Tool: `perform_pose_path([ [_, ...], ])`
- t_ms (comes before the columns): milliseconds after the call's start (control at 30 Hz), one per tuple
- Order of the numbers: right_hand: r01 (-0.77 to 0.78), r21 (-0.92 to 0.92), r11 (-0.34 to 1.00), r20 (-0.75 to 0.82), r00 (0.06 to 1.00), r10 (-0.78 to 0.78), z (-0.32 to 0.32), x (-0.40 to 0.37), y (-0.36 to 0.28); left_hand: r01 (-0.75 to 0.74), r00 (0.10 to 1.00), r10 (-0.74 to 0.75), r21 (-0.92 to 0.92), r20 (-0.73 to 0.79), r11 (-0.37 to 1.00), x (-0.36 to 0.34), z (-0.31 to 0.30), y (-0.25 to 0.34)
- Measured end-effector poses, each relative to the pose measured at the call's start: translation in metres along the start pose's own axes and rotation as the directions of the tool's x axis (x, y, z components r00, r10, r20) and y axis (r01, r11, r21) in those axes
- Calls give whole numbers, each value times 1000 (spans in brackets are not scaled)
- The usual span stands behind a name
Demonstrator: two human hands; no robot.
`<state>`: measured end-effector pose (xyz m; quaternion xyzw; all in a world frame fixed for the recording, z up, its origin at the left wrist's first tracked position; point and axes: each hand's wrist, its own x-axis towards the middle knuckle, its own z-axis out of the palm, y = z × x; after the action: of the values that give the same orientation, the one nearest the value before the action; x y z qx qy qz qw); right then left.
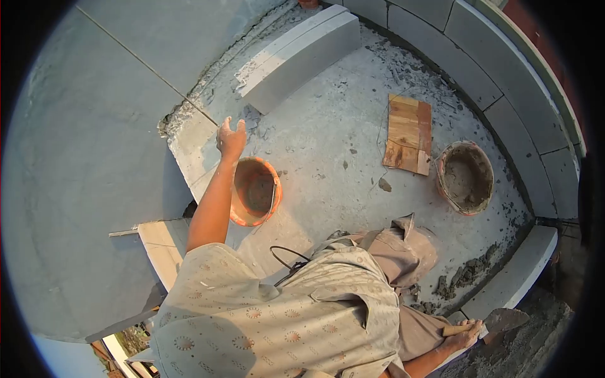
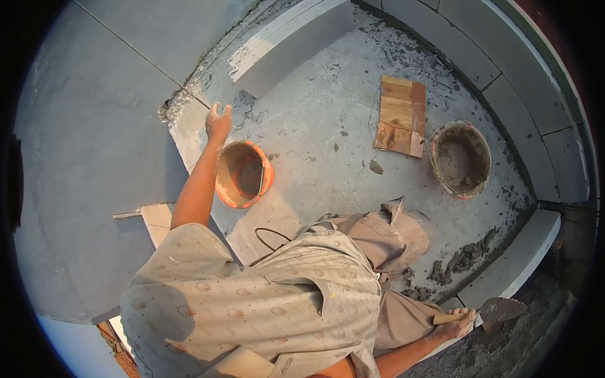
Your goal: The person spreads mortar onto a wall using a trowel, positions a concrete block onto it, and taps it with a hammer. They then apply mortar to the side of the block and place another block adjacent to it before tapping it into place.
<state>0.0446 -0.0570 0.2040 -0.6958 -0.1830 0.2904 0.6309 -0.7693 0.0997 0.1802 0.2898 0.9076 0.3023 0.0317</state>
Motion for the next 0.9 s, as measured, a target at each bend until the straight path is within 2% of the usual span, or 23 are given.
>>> perform_pose_path([
  [33,-26,13,1000,-22,999,26,-1,5,4,160,987,-154,277,-45,947,-9,-31,-13],
  [67,-34,8,999,-13,999,34,3,4,4,282,955,-297,356,-12,891,-7,-42,-62],
  [100,-38,2,999,-15,999,38,9,3,2,445,870,-493,454,-14,772,-23,-57,-82],
  [133,-33,-1,999,-35,999,33,9,1,-2,593,756,-655,404,19,697,-36,-58,-132],
  [167,-56,31,998,-26,998,57,4,6,0,697,645,-707,155,289,700,-59,-59,-154],
  [200,-69,78,995,-29,997,72,10,0,-4,853,458,-693,-55,557,520,-80,-59,-175],
  [233,-56,84,995,22,998,54,10,-3,-5,958,246,-615,-89,749,274,-101,-58,-195],
  [267,-46,45,998,-16,999,47,12,-5,-4,951,308,-506,-267,806,154,-111,-37,-240],
  [300,-72,30,997,-24,997,72,17,-10,-12,915,401,-531,-293,747,279,-116,-27,-253],
  [333,-67,32,997,-7,998,67,10,-6,-7,909,406,-495,-285,768,303,-111,-20,-253],
  [367,-61,-21,998,-57,997,59,13,-8,-9,903,411,-464,-281,785,326,-101,-14,-239],
  [400,-46,-38,998,-70,997,43,12,-11,-11,860,458,-370,-297,808,415,-85,-7,-207],
  [467,-58,-72,996,-70,996,53,3,-14,-15,757,507,-164,-346,846,554,-68,-9,-98],
  [533,-13,-112,994,-87,996,3,4,-27,-29,648,476,111,-434,872,627,-46,-6,20],
  [567,-13,-114,993,-100,995,1,7,-33,-39,595,425,177,-421,888,685,-39,2,68],
  [600,-89,-182,979,-150,987,62,-1,-34,-40,533,365,242,-414,899,738,-34,11,118],
  [633,-97,-266,959,-128,990,64,-8,-35,-46,459,315,342,-458,885,761,-48,15,178],
  [700,-192,-342,920,-166,976,142,-10,-47,-58,320,181,526,-555,831,768,-117,26,283],
  [800,-296,-443,846,-187,954,236,-31,-70,-28,280,-87,607,-566,790,776,-204,83,366],
  [833,-295,-563,772,-193,955,225,-45,-83,-4,269,-161,604,-554,780,788,-243,97,384],
  [867,-290,-675,678,-190,957,220,-57,-96,19,249,-189,601,-554,777,794,-283,114,396],
  [900,-468,-587,660,-289,883,369,-59,-114,29,221,-255,597,-555,761,802,-311,144,398],
])
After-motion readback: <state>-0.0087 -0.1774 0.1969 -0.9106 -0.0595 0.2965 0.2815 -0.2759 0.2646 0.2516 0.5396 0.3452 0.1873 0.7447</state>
